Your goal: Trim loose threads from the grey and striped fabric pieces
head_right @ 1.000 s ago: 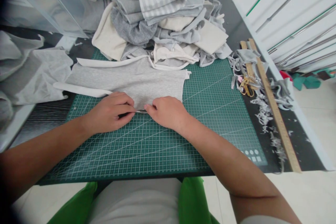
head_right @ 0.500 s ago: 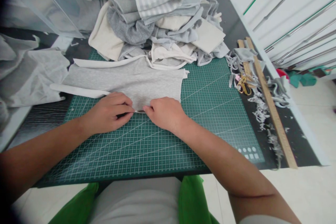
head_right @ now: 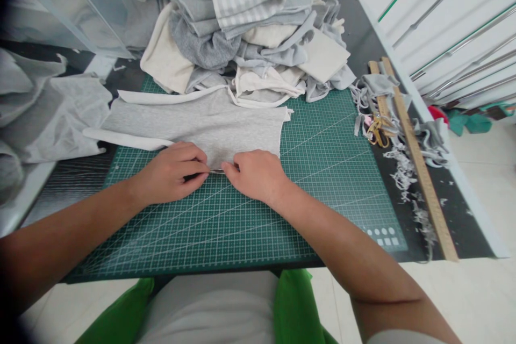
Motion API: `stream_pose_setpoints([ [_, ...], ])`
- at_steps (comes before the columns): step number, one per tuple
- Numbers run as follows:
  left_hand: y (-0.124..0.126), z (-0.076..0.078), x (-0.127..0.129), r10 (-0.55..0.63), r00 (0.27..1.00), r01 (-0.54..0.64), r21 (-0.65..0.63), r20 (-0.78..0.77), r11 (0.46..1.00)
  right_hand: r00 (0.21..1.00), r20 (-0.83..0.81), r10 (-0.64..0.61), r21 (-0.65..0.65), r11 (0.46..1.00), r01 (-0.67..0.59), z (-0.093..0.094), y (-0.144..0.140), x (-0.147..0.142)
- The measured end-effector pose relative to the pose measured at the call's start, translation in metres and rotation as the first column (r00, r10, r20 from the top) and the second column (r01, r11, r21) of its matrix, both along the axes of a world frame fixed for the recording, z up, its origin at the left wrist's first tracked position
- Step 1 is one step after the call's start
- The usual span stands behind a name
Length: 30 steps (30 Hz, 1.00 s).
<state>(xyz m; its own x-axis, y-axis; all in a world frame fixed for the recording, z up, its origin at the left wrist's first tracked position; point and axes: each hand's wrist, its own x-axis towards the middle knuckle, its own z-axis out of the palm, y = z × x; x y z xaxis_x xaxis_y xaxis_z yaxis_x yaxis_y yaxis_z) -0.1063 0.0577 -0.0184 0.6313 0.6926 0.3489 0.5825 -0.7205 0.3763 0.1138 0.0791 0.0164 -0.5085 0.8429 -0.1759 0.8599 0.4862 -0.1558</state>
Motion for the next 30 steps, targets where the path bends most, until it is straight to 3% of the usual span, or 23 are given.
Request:
stream_pose_setpoints([
  [30,0.0022,-0.0015,0.0018,-0.020,1.000,0.020,0.007,0.012,1.000,1.000,0.030,-0.010,0.057,0.998,0.008,-0.0013,-0.0033,-0.0018],
])
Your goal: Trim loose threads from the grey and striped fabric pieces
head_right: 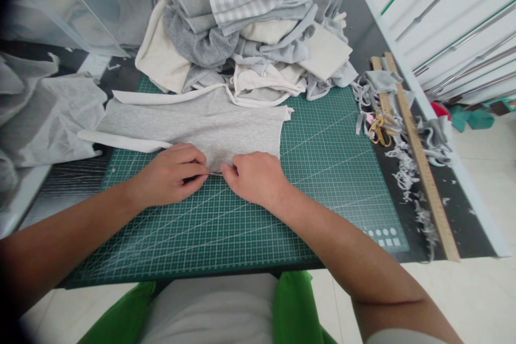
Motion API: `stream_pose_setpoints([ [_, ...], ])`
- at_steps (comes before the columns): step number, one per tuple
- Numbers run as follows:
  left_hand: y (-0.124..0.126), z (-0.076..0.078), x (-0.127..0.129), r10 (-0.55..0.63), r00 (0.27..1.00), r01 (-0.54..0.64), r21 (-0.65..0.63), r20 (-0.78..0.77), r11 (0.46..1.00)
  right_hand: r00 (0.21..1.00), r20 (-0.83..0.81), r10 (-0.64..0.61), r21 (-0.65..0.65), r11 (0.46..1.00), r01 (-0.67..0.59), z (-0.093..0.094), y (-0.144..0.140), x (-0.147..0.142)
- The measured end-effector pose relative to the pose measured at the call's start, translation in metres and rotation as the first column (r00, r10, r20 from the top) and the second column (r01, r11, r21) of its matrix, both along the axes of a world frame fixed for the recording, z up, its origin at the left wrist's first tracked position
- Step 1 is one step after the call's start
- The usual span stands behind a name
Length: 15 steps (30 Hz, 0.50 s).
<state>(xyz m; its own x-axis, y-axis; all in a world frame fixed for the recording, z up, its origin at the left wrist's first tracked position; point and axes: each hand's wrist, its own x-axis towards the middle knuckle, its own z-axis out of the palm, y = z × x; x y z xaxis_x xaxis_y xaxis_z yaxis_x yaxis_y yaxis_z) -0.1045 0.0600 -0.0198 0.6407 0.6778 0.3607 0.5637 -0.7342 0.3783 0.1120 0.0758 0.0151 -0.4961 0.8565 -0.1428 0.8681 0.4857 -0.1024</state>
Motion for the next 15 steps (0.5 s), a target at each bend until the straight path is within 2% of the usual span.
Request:
stream_pose_setpoints([
  [15,-0.0007,0.0010,-0.0002,0.007,1.000,-0.007,-0.005,0.010,1.000,0.999,-0.033,-0.005,-0.022,1.000,0.004,0.0015,0.0014,0.0017],
])
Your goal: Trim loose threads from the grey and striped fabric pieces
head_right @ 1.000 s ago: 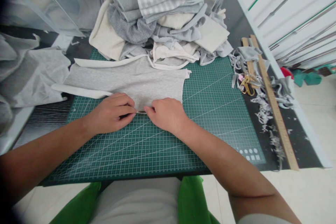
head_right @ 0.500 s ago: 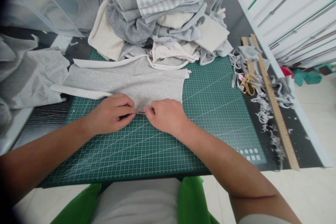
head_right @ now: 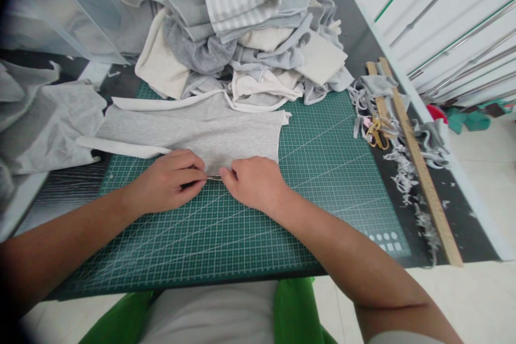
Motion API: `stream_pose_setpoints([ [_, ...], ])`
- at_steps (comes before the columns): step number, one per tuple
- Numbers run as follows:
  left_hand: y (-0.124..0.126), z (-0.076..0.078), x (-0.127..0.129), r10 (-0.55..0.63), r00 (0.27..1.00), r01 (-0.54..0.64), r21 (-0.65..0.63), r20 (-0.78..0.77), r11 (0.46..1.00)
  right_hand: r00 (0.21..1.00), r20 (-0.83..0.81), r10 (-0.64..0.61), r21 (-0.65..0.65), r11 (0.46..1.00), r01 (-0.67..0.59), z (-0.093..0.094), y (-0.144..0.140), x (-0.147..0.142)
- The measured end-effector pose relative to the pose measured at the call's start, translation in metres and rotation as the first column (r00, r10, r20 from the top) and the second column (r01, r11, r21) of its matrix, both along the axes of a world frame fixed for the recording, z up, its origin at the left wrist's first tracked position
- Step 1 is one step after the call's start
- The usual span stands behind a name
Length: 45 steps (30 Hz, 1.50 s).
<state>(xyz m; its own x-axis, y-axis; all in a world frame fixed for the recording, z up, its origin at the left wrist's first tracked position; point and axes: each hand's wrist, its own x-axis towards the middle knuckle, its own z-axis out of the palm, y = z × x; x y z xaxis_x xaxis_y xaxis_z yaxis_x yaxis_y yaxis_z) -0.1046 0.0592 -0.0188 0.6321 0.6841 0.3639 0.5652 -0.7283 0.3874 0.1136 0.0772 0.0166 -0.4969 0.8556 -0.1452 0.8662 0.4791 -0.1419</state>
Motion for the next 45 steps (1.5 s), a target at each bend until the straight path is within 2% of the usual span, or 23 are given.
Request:
stream_pose_setpoints([
  [29,-0.0006,0.0007,0.0001,0.000,0.999,0.001,-0.016,0.045,1.000,0.999,0.031,0.016,-0.028,1.000,-0.015,0.0032,0.0010,0.0003],
  [37,0.0001,0.0007,-0.0002,0.003,1.000,-0.003,-0.035,0.019,0.999,1.000,-0.028,0.007,-0.085,0.996,-0.009,0.0032,0.0043,0.0027],
  [45,-0.0001,0.0015,0.0013,0.014,1.000,-0.013,-0.026,0.018,1.000,0.999,-0.014,0.032,-0.061,0.998,-0.032,0.0023,0.0049,0.0040],
])
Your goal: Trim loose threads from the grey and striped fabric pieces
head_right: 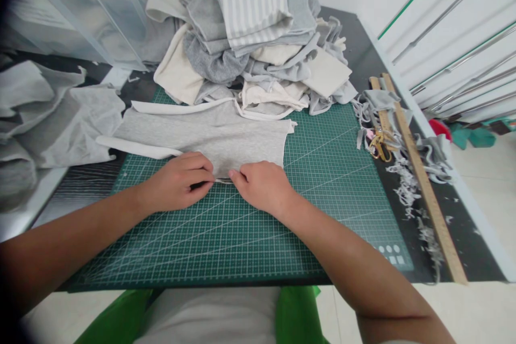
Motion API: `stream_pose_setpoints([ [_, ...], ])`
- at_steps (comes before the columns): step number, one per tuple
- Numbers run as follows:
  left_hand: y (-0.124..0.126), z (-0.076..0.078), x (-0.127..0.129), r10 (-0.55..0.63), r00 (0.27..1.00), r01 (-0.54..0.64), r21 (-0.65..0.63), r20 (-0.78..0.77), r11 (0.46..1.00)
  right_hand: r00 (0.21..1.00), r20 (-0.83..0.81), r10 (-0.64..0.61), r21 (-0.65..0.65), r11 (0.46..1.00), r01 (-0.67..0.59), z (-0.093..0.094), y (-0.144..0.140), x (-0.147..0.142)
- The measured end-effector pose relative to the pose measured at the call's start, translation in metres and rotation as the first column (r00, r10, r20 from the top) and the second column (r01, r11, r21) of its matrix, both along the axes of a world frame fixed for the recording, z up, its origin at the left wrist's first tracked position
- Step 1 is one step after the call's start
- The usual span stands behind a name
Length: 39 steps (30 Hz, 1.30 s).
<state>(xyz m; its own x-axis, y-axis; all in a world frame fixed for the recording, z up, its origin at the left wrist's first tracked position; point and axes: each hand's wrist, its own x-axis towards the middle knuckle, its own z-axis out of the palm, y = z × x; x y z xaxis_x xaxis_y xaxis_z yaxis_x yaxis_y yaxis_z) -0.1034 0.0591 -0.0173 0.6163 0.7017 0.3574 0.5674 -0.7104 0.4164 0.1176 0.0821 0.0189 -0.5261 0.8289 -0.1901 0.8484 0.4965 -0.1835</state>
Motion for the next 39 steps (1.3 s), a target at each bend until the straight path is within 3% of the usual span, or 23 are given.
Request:
stream_pose_setpoints([
  [14,-0.0002,0.0000,0.0014,0.036,0.999,-0.036,0.010,0.005,0.999,0.994,0.104,0.023,0.081,0.996,-0.032,0.0007,-0.0093,-0.0055],
  [39,0.0000,-0.0021,0.0002,0.021,1.000,-0.021,0.011,0.017,1.000,0.999,0.031,0.033,0.043,0.998,-0.034,0.0004,-0.0053,-0.0017],
])
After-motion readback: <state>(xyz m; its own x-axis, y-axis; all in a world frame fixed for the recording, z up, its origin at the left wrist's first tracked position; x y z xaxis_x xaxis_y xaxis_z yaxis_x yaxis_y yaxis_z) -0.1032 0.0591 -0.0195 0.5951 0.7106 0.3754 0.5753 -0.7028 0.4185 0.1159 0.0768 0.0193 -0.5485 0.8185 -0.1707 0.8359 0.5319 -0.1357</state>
